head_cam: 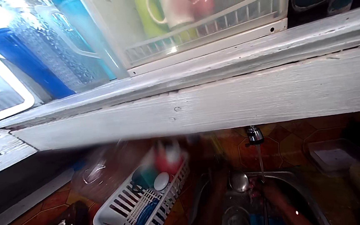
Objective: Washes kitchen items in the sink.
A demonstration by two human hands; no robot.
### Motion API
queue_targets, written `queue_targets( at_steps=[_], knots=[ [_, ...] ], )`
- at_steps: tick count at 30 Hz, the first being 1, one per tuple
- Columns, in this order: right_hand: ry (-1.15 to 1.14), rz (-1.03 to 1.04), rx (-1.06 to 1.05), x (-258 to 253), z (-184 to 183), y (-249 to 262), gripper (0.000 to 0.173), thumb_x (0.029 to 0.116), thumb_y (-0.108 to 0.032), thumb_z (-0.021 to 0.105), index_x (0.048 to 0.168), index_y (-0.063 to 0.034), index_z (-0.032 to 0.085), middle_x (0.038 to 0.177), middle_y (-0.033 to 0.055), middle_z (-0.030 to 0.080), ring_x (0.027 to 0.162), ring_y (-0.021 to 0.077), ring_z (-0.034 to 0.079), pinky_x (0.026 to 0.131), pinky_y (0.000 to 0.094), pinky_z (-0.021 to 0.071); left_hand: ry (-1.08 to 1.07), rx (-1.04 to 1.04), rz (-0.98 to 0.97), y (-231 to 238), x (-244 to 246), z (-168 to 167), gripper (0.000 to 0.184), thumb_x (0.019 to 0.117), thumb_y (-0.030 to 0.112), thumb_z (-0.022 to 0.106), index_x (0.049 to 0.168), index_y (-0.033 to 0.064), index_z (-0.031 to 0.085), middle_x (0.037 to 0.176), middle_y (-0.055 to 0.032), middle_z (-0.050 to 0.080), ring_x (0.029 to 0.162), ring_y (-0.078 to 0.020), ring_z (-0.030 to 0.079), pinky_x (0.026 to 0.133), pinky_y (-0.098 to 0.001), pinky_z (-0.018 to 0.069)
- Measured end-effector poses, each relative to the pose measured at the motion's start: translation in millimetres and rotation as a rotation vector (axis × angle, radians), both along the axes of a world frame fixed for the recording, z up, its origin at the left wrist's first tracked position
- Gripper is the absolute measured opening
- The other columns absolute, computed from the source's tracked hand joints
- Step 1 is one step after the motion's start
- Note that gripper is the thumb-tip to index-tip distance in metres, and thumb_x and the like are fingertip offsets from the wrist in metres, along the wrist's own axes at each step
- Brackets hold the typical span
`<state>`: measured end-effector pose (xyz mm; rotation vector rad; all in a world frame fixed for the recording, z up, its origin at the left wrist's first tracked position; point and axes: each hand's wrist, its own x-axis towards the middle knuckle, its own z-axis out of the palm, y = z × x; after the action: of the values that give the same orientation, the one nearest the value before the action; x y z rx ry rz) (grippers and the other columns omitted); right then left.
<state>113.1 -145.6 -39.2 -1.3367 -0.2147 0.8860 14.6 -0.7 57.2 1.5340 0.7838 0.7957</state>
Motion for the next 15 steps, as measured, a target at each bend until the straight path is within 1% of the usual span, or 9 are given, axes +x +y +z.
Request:
queue_targets(
  at_steps=[1, 2, 3, 6, 7, 9, 12, 14, 15],
  knots=[
    [0.007, -0.015, -0.005, 1.4, 0.8, -2.5, 0.013, 0.1048, -0.008, 0.057, 0.112, 0.001, 0.064, 0.086, 0.0126, 0.073, 0.056, 0.0177, 0.068, 0.042, 0.0277, 0.052, -0.003, 0.018, -0.003, 2.6, 0.4, 1.2, 0.029, 0.0977, 0.013, 0.069, 0.121, -0.0041, 0.064, 0.094, -0.0108, 0.068, 0.072, -0.0117, 0.062, 0.066, -0.0294, 0.0536],
    [0.001, -0.027, -0.016, 2.7, 1.2, -5.3, 0.014, 0.1052, -0.008, 0.056, 0.111, 0.0008, 0.064, 0.085, 0.0121, 0.074, 0.056, 0.0171, 0.068, 0.042, 0.0271, 0.0514, -0.005, 0.029, -0.007, 5.1, 0.8, 2.2, 0.029, 0.0975, 0.013, 0.07, 0.12, -0.0042, 0.064, 0.091, -0.0099, 0.067, 0.069, -0.0109, 0.06, 0.064, -0.0285, 0.0524],
    [-0.009, -0.033, -0.031, 3.8, 1.1, -8.3, 0.014, 0.1057, -0.009, 0.055, 0.111, 0.0006, 0.064, 0.085, 0.0114, 0.074, 0.056, 0.0163, 0.068, 0.042, 0.0265, 0.051, 0.002, 0.043, -0.013, 7.7, 0.4, 3.2, 0.029, 0.0975, 0.013, 0.07, 0.12, -0.004, 0.064, 0.091, -0.0099, 0.067, 0.07, -0.0112, 0.06, 0.065, -0.029, 0.0524],
    [-0.065, -0.037, -0.097, 5.8, 2.4, -18.4, 0.015, 0.1059, -0.01, 0.056, 0.113, 0.0002, 0.065, 0.087, 0.01, 0.074, 0.058, 0.0147, 0.068, 0.042, 0.0256, 0.05, 0.025, 0.082, -0.035, 14.5, -1.3, 6.6, 0.032, 0.098, 0.014, 0.069, 0.124, -0.0037, 0.063, 0.1, -0.0121, 0.069, 0.081, -0.0133, 0.064, 0.075, -0.0315, 0.0547],
    [-0.086, -0.033, -0.117, 6.6, 3.0, -22.1, 0.016, 0.1058, -0.009, 0.056, 0.114, -0.0001, 0.065, 0.089, 0.0098, 0.074, 0.058, 0.0146, 0.068, 0.043, 0.0258, 0.0502, 0.028, 0.1, -0.036, 16.8, -1.0, 6.8, 0.032, 0.0979, 0.014, 0.069, 0.124, -0.0034, 0.064, 0.1, -0.0119, 0.07, 0.082, -0.0132, 0.065, 0.077, -0.0316, 0.055],
    [-0.122, -0.023, -0.149, 8.2, 1.0, -28.9, 0.017, 0.1059, -0.009, 0.055, 0.117, -0.0008, 0.065, 0.092, 0.0099, 0.074, 0.061, 0.0152, 0.068, 0.044, 0.0268, 0.0508, 0.033, 0.145, -0.037, 22.5, 0.0, 8.4, 0.028, 0.0974, 0.014, 0.07, 0.12, -0.0023, 0.067, 0.097, -0.0097, 0.071, 0.081, -0.0113, 0.066, 0.077, -0.03, 0.0554],
    [-0.151, -0.023, -0.164, 7.6, -3.9, -38.0, 0.017, 0.1054, -0.009, 0.056, 0.116, -0.0006, 0.065, 0.094, 0.01, 0.074, 0.062, 0.0149, 0.068, 0.046, 0.0267, 0.0509, 0.021, 0.197, -0.044, 35.3, 2.9, 18.7, 0.026, 0.0971, 0.013, 0.069, 0.119, -0.0022, 0.067, 0.095, -0.0088, 0.071, 0.08, -0.0102, 0.066, 0.076, -0.0285, 0.0565],
    [-0.153, -0.015, -0.177, 8.1, -6.9, -43.5, 0.017, 0.1056, -0.009, 0.055, 0.116, -0.0005, 0.065, 0.095, 0.0102, 0.074, 0.062, 0.0143, 0.069, 0.047, 0.0262, 0.0511, -0.018, 0.22, -0.035, 44.0, 6.2, 29.9, 0.032, 0.0963, 0.011, 0.069, 0.125, -0.0027, 0.064, 0.096, -0.0092, 0.07, 0.076, -0.0106, 0.064, 0.071, -0.0287, 0.0551],
    [-0.148, -0.012, -0.178, 8.0, -8.6, -45.3, 0.017, 0.1059, -0.01, 0.055, 0.116, -0.0004, 0.065, 0.094, 0.0098, 0.074, 0.062, 0.0138, 0.068, 0.047, 0.026, 0.0512, -0.069, 0.214, -0.021, 48.5, 9.1, 35.7, 0.034, 0.0953, 0.008, 0.07, 0.127, -0.0022, 0.063, 0.09, -0.0082, 0.069, 0.068, -0.0099, 0.061, 0.063, -0.0275, 0.0524]
  ],
)
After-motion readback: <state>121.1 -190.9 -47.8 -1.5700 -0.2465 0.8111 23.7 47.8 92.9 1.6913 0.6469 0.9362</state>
